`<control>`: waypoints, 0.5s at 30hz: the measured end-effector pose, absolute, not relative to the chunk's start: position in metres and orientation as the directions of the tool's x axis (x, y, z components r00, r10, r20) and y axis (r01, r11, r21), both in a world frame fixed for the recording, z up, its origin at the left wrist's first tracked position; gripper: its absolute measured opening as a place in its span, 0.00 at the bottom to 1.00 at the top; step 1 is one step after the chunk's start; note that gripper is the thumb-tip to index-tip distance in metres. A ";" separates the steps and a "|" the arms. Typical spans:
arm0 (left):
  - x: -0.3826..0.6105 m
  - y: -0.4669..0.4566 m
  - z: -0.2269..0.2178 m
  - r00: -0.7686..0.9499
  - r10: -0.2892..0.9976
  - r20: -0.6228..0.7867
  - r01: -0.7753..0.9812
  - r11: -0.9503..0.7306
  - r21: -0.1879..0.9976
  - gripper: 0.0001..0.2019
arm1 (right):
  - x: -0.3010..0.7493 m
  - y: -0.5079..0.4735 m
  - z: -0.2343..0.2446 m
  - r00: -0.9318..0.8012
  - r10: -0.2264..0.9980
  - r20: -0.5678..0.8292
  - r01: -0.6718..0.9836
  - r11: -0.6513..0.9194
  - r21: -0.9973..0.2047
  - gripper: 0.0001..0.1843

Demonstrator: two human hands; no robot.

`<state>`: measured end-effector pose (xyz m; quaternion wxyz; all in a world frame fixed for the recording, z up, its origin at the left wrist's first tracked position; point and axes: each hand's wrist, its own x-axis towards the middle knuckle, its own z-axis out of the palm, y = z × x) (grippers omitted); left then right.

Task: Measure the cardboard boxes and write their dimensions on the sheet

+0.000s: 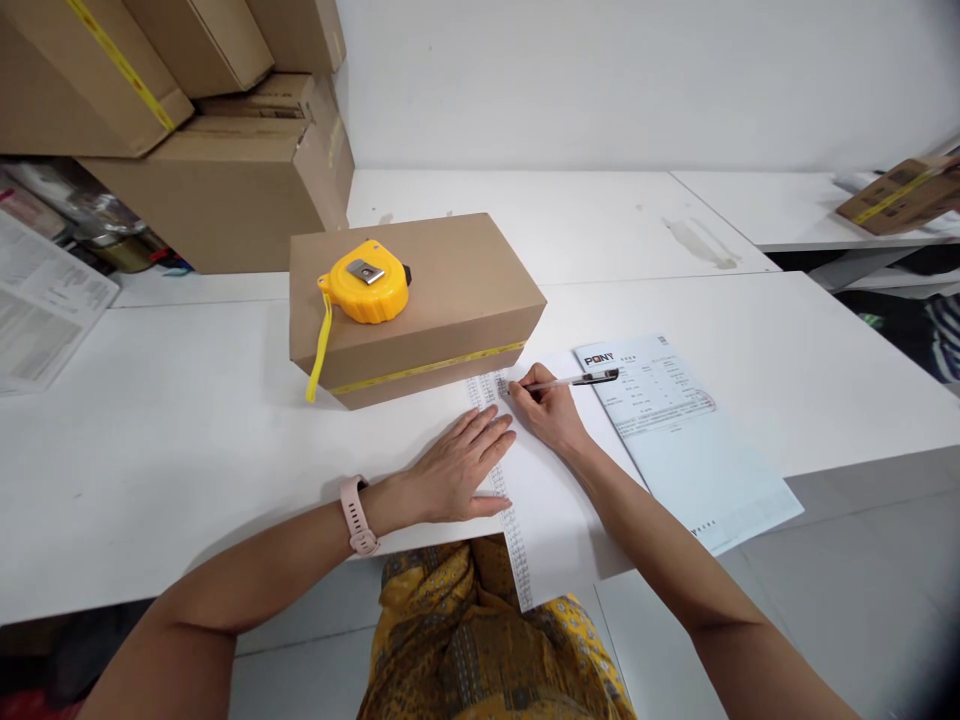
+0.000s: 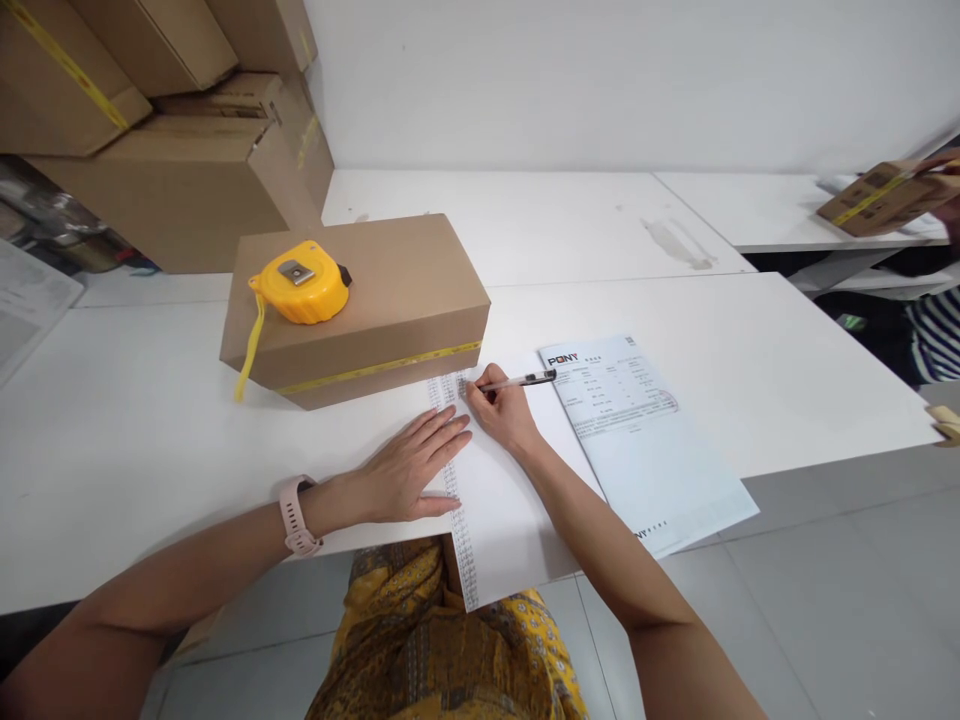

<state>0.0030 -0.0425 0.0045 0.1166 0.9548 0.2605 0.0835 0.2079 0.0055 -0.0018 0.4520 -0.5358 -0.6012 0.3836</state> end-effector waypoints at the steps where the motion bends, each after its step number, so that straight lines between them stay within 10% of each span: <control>1: 0.003 -0.043 0.005 0.851 0.517 0.092 0.480 -0.837 0.261 0.42 | 0.208 0.006 -0.002 -0.017 0.991 0.134 0.293 0.133 -0.947 0.16; 15: 0.003 -0.042 0.005 0.851 0.518 0.085 0.486 -0.840 0.242 0.41 | 0.208 0.006 -0.003 -0.007 0.993 0.117 0.279 0.115 -0.953 0.16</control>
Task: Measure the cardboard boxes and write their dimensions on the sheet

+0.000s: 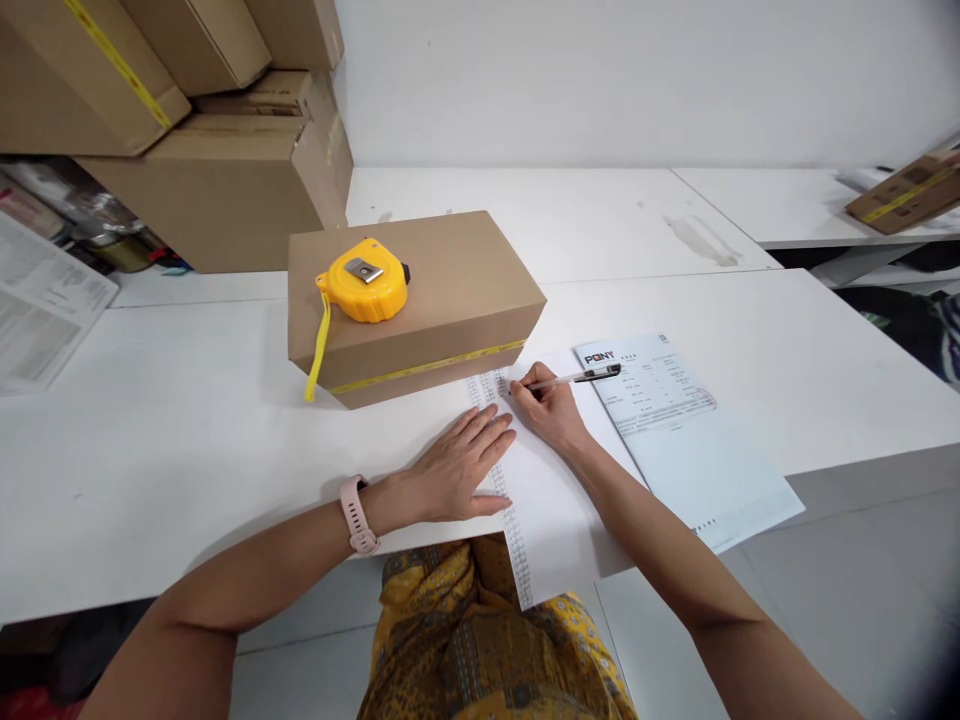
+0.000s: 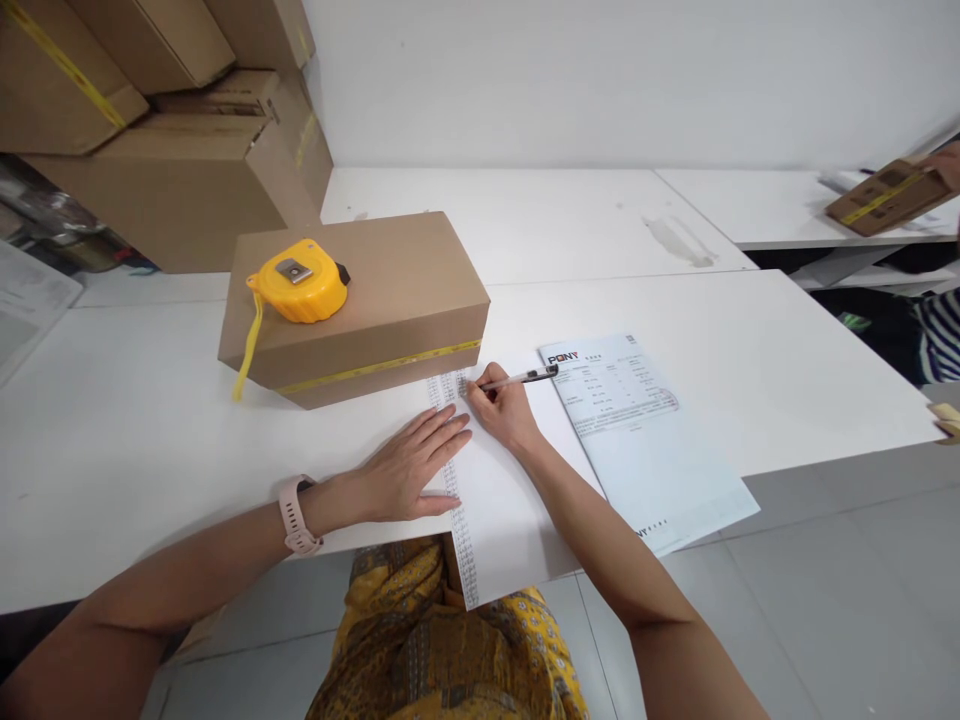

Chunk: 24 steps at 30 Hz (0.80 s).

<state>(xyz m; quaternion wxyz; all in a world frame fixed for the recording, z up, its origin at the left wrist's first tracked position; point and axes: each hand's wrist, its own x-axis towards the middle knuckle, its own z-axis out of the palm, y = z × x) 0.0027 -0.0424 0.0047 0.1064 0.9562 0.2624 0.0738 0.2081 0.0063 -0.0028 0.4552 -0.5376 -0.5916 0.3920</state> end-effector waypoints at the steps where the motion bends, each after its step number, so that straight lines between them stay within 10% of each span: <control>1: 0.003 -0.042 0.005 0.852 0.517 0.082 0.486 -0.840 0.242 0.41 | 0.208 0.006 -0.003 -0.004 0.993 0.120 0.282 0.116 -0.952 0.16; 24: 0.003 -0.043 0.006 0.852 0.514 0.098 0.481 -0.844 0.238 0.42 | 0.208 0.007 0.000 -0.002 0.991 0.137 0.304 0.131 -0.943 0.14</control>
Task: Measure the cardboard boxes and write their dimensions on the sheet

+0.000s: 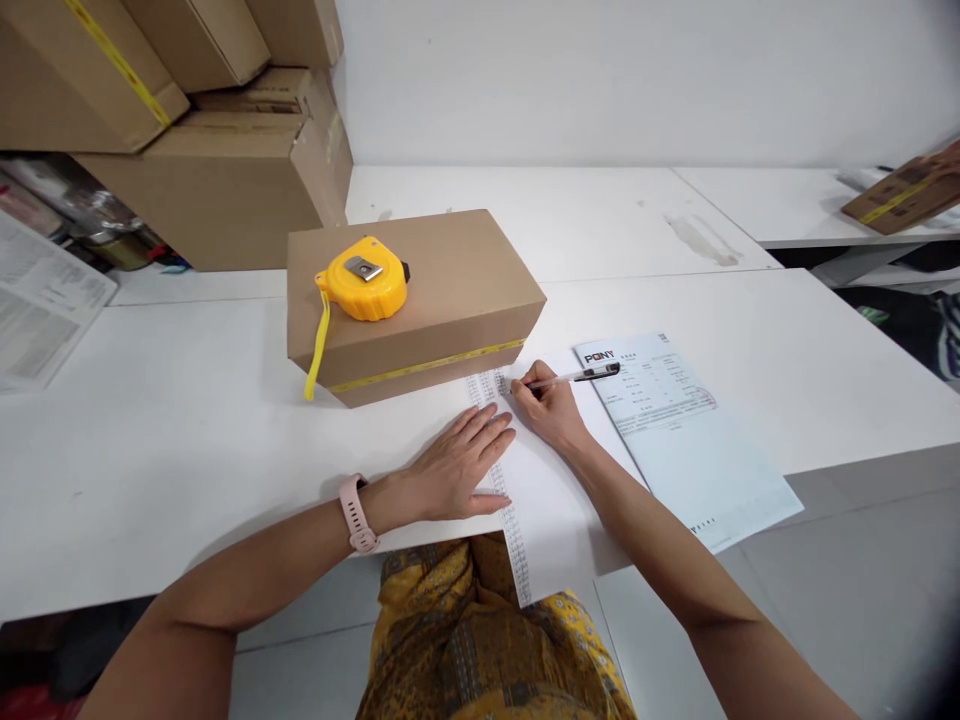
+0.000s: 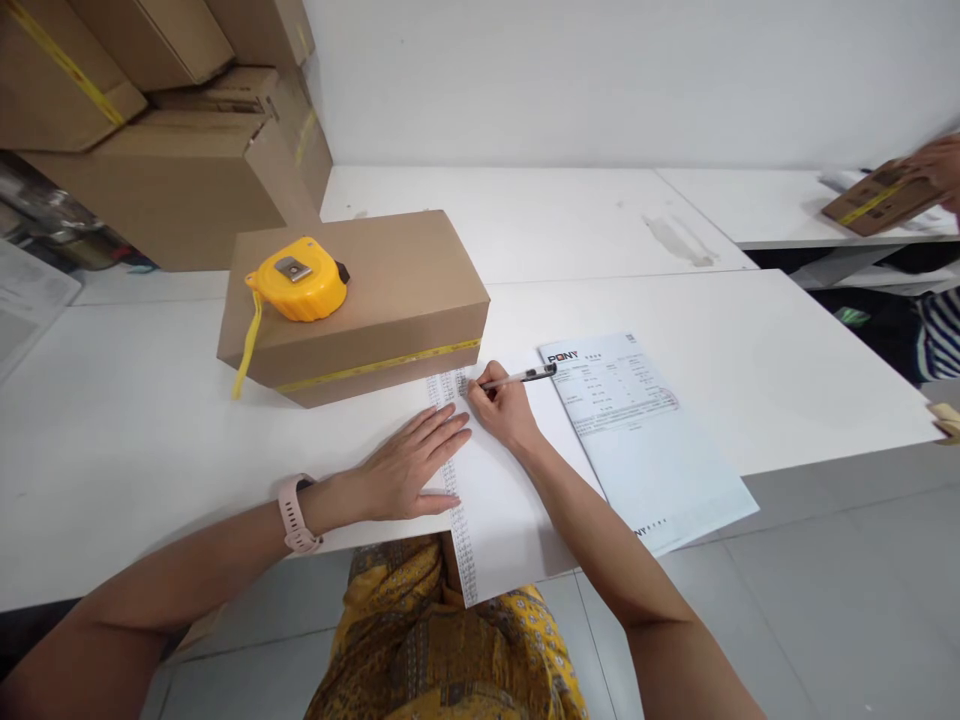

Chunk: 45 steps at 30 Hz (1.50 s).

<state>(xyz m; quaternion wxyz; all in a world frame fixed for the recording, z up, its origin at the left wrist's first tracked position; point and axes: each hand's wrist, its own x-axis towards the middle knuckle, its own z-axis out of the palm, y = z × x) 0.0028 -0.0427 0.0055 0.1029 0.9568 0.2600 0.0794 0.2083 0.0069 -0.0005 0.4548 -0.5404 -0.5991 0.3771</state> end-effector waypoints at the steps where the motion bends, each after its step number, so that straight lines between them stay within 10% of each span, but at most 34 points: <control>1: 0.003 -0.043 0.006 0.852 0.514 0.099 0.482 -0.844 0.237 0.42 | 0.209 0.007 0.000 0.000 0.991 0.137 0.306 0.130 -0.943 0.14; 45: 0.003 -0.043 0.005 0.852 0.516 0.090 0.484 -0.841 0.243 0.41 | 0.208 0.007 0.002 0.030 0.991 0.129 0.331 0.112 -0.937 0.14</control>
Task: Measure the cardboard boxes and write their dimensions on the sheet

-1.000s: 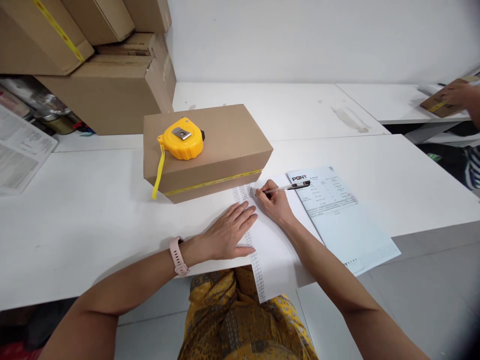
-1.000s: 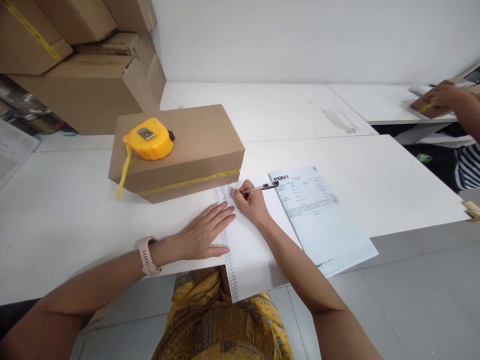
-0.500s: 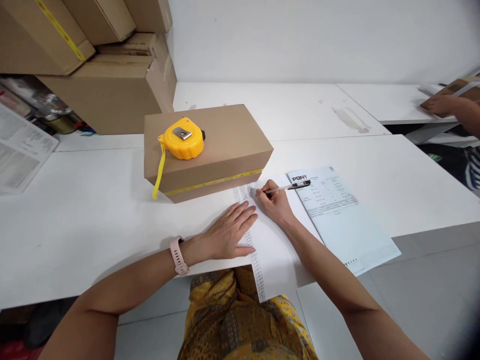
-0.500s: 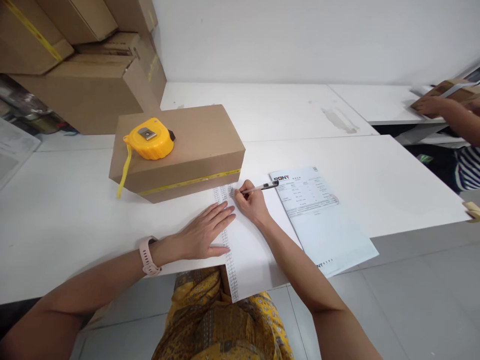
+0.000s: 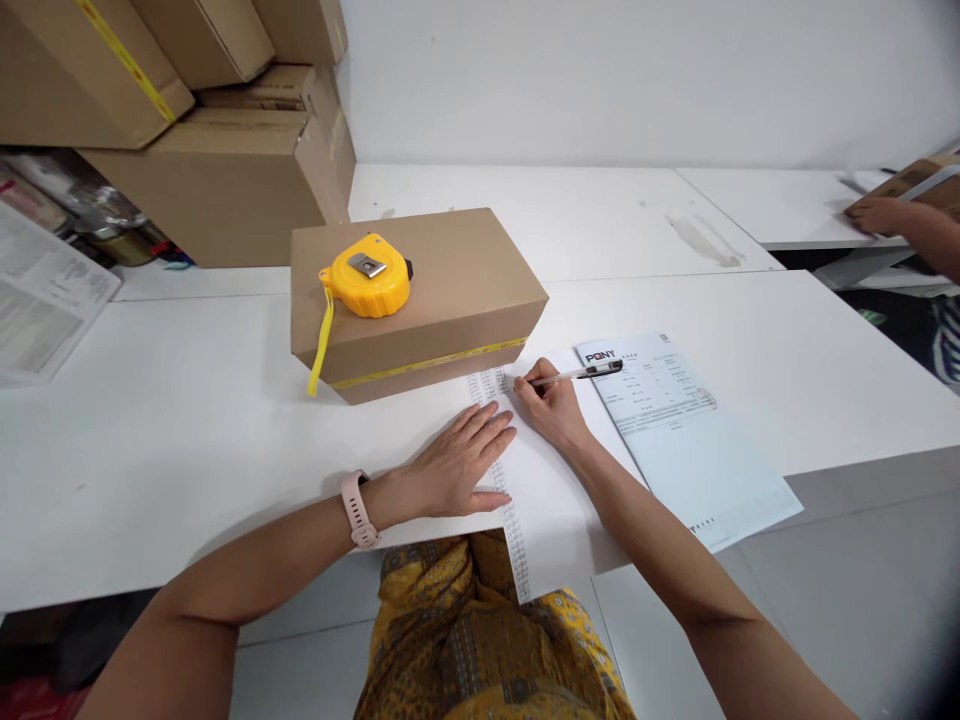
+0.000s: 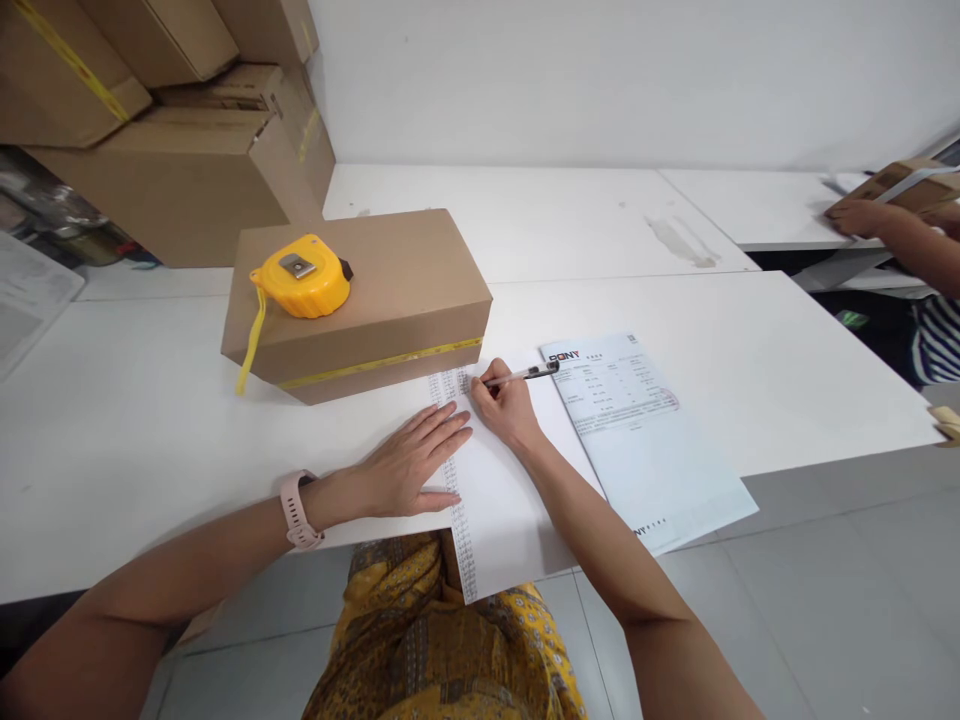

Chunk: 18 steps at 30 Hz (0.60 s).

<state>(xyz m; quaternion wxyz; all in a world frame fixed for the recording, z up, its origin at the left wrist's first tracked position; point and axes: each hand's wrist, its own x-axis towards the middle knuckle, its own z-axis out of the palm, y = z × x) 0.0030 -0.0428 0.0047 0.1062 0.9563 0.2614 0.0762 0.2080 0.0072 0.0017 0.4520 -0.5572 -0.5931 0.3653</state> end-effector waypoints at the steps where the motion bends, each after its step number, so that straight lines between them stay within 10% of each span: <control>1: 0.003 -0.043 0.005 0.852 0.517 0.088 0.485 -0.840 0.243 0.41 | 0.208 0.007 0.001 0.030 0.992 0.126 0.335 0.108 -0.936 0.14; 18: 0.003 -0.042 0.004 0.851 0.515 0.099 0.479 -0.841 0.252 0.41 | 0.208 0.007 0.001 0.038 0.992 0.118 0.325 0.099 -0.941 0.14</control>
